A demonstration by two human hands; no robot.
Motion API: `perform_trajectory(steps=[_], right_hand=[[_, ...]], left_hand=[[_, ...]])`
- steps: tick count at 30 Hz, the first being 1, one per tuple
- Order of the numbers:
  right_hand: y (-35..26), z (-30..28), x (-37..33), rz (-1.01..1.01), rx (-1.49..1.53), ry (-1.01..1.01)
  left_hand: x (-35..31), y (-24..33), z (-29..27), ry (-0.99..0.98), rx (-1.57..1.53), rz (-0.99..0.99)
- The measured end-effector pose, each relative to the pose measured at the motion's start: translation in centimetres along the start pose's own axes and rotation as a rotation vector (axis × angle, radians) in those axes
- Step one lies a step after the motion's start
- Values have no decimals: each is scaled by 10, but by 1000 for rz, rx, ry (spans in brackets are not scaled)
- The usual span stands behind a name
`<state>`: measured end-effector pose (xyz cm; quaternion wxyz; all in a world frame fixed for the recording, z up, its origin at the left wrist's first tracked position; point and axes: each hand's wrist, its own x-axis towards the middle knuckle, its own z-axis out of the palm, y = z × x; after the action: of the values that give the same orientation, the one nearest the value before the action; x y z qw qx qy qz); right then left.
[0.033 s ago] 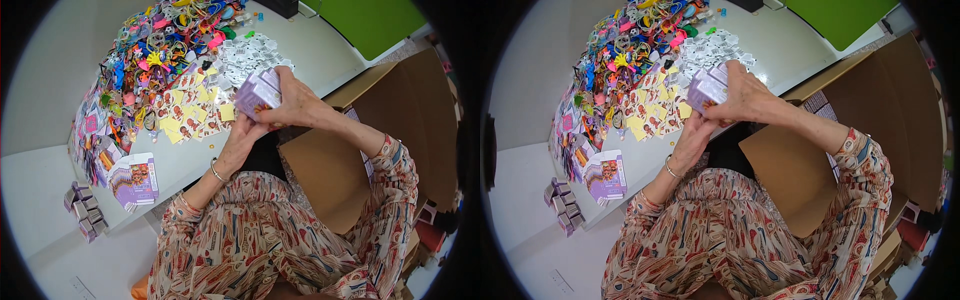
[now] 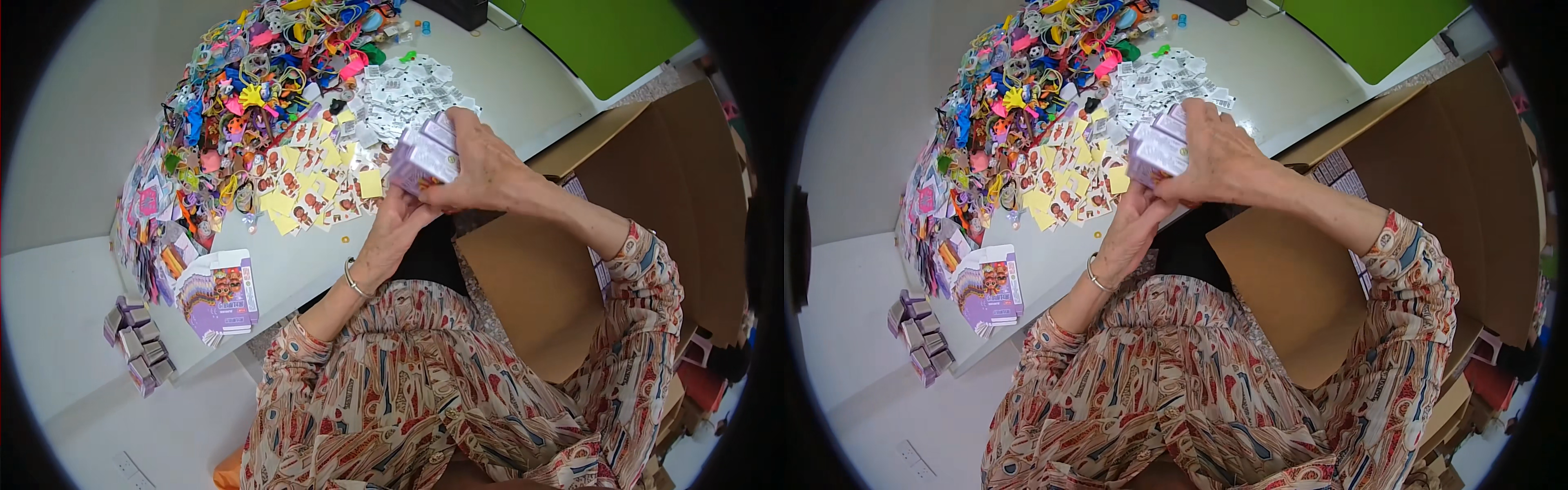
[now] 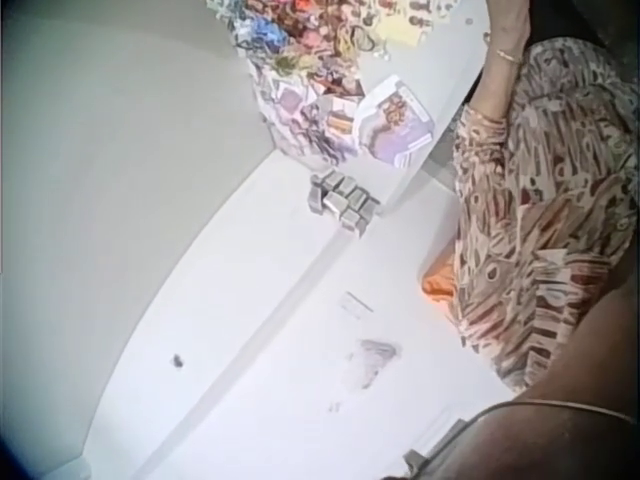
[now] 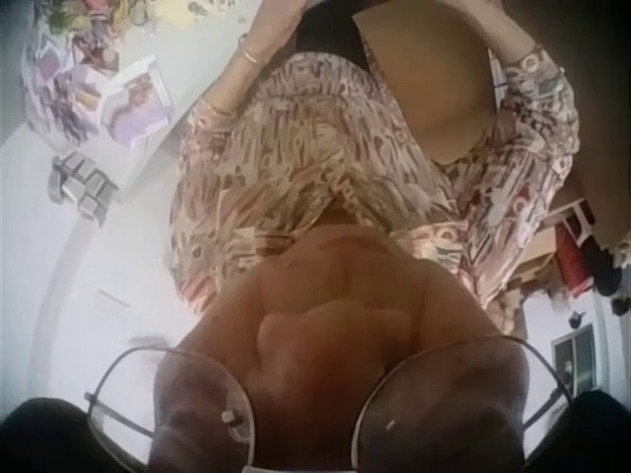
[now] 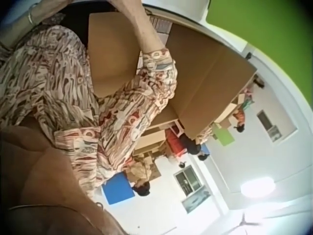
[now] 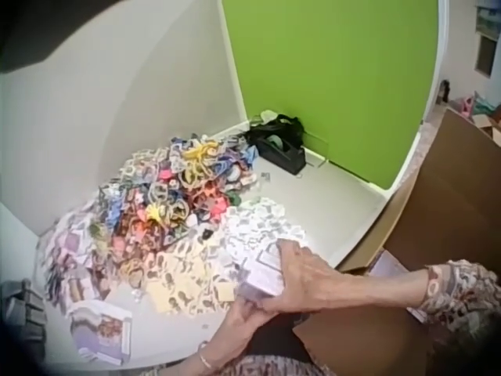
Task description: Packaging small toy items into individual boxes and organizing them into a shipping container.
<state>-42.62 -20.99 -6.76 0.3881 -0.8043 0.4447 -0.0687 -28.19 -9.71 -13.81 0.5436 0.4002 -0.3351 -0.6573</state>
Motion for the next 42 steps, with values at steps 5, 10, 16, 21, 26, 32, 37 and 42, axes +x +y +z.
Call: perform_trajectory(steps=[5,10,16,21,26,32,37,42], right_hand=[[13,18,-3,-133,-506,23],[19,23,-8,-168,-537,28],[24,35,-8,-232,-587,117],[28,33,-11,-296,-514,180],[26,20,-16,-286,-598,94],[26,21,-14,-232,-558,5],[33,26,-12,-272,-550,76],[31,23,-11,-277,-516,61]], left_hand=[[-11,-4,2,217,40,52],[4,-8,4,203,501,210],[14,-30,8,68,517,225],[20,-29,7,158,701,380],[23,-25,3,88,595,295],[40,-19,-8,-47,750,351],[40,-16,-4,-42,676,309],[45,-19,-6,32,743,423]])
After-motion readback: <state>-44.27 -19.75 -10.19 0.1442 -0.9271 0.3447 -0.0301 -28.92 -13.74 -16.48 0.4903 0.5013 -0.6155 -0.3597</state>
